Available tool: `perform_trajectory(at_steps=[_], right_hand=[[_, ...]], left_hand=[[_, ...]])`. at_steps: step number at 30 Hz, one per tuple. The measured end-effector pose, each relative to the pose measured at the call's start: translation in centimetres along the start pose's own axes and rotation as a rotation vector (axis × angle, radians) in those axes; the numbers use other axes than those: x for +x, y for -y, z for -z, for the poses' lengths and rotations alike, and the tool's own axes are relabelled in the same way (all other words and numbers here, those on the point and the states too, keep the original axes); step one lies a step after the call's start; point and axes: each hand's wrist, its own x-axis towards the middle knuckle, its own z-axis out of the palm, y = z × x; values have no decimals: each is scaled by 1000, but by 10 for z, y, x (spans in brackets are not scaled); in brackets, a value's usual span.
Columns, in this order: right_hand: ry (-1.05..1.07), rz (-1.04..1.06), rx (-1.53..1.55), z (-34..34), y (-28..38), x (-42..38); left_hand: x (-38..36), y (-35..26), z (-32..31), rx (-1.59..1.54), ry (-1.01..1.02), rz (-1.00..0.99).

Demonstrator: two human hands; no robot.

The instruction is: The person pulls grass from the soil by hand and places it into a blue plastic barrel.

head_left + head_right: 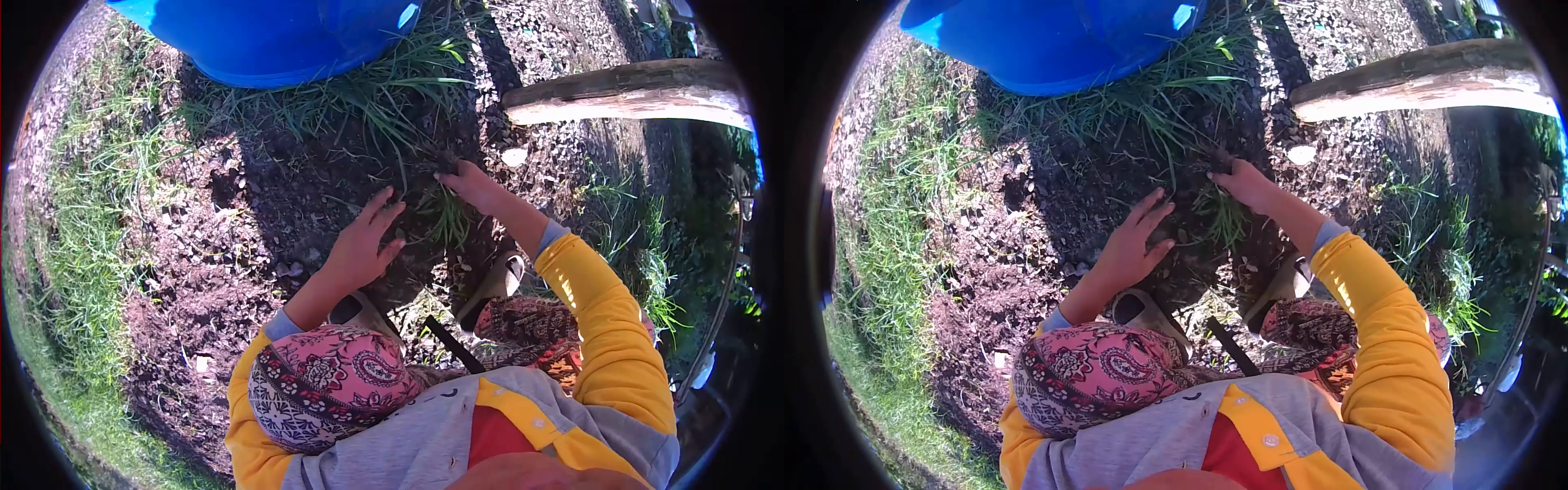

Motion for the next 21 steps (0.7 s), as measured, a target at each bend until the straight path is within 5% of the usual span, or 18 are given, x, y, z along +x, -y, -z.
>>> perform_trajectory(at_steps=[4,7,8,10,11,15,18,21], right_hand=[[76,220,-731,99,-54,-32],[203,-154,-1200,176,-112,-63],[463,-65,-1578,201,-137,-72],[271,-180,-1522,201,-131,-90],[227,-180,-1282,182,-75,-97],[-149,477,-515,114,43,-46],[-38,522,407,68,132,0],[18,417,970,35,207,21]], left_hand=[[-4,17,7,70,57,68],[-7,17,17,129,-20,74],[-3,17,25,130,-33,90],[7,21,49,259,-186,28],[11,23,60,313,-252,3],[46,3,127,387,-542,-5],[79,-2,170,478,-638,-23],[108,-1,189,585,-685,-26]])
